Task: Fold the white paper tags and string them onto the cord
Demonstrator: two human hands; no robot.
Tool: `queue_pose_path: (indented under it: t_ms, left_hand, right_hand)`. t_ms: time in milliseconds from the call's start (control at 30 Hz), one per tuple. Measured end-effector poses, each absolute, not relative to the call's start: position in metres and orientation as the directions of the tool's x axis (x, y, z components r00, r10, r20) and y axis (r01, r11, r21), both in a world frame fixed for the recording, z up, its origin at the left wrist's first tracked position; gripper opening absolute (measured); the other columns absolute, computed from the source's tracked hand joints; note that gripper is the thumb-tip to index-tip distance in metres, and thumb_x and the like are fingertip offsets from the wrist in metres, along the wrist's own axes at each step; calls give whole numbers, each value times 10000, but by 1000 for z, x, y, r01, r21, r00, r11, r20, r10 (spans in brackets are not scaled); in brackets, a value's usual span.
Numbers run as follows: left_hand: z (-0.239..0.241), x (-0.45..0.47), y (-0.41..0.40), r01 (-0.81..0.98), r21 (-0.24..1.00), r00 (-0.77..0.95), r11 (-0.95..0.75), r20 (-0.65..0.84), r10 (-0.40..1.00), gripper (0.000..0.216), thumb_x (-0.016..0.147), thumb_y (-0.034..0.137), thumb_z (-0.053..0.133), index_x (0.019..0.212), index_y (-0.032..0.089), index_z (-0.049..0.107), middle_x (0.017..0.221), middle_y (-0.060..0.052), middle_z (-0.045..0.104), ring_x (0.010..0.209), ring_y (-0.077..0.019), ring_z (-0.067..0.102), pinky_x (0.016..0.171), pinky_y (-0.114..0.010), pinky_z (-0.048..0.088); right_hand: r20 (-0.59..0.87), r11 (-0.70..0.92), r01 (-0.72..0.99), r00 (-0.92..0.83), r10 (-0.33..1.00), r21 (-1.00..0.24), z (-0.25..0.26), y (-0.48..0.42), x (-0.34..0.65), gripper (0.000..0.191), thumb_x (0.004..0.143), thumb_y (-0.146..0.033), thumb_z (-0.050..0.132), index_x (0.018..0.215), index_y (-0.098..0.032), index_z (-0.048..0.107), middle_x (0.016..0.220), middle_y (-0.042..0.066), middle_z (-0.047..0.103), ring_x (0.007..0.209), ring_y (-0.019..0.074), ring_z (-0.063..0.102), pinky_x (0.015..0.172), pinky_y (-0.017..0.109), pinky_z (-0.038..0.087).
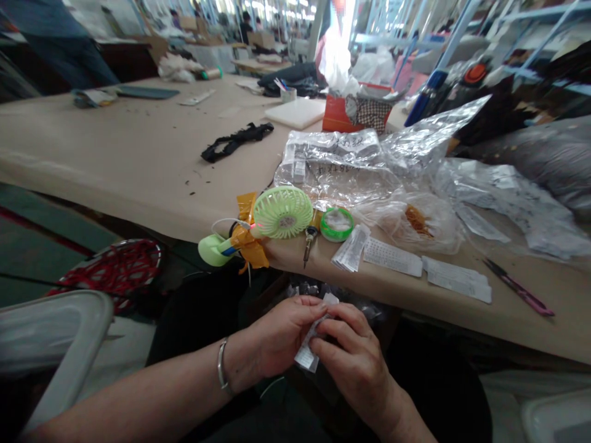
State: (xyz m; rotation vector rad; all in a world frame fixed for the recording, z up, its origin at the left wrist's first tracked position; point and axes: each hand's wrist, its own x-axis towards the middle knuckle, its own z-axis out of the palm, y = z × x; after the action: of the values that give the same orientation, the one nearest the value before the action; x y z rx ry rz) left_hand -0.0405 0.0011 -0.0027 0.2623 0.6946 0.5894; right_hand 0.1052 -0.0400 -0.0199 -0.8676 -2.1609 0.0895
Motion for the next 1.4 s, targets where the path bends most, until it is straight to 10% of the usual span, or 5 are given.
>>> queue_pose_path:
  t_ms: [167, 467, 1000, 1133, 1400]
  left_hand:
    - [-3, -41, 0, -367, 477, 573, 798, -560, 598, 213, 784, 295, 686, 821, 98, 614, 662, -53, 639, 542, -114, 598, 543, -215, 448]
    - [-9, -44, -4, -230, 532, 503, 815, -652, 568, 197, 882, 287, 551, 885, 95, 594, 684, -87, 678, 587, -158, 649, 590, -267, 498]
    - [-2, -38, -5, -232, 531, 512, 815, -645, 567, 224, 922, 271, 462, 853, 97, 586, 664, -69, 651, 564, -146, 633, 580, -265, 486]
    - [-5, -38, -6, -389, 474, 510, 789, -602, 614, 137, 774, 213, 650, 728, 104, 582, 602, 2, 576, 478, -70, 524, 490, -185, 377]
    - [-8, -48, -4, -474, 459, 423, 752, -630, 651, 215, 689, 224, 728, 646, 133, 538, 556, 35, 522, 480, -60, 464, 465, -183, 296]
  right_hand:
    - [616, 685, 651, -404, 677, -326, -15, -40, 135, 333, 856, -129, 600, 1186, -160, 566, 1066, 93, 662, 1160, 239, 529, 918, 384, 529]
    - [530, -51, 990, -26, 848, 130, -30, -29, 238, 534, 932, -465, 438, 1352, -137, 466, 1288, 180, 563, 1200, 359, 483, 977, 541, 402]
    - [790, 495, 758, 45, 611, -426, -3, -40, 170, 288, 793, -63, 646, 1007, -254, 677, 1005, 36, 676, 991, 237, 645, 879, 441, 520]
    - [697, 722, 598, -350, 626, -348, -9, -46, 107, 231, 816, -46, 613, 950, -217, 690, 915, 46, 691, 1001, 216, 622, 858, 397, 529]
    - [633, 732, 605, -442, 636, -313, -37, -47, 90, 208, 853, -84, 597, 950, -240, 694, 905, 16, 719, 991, 175, 648, 956, 389, 486]
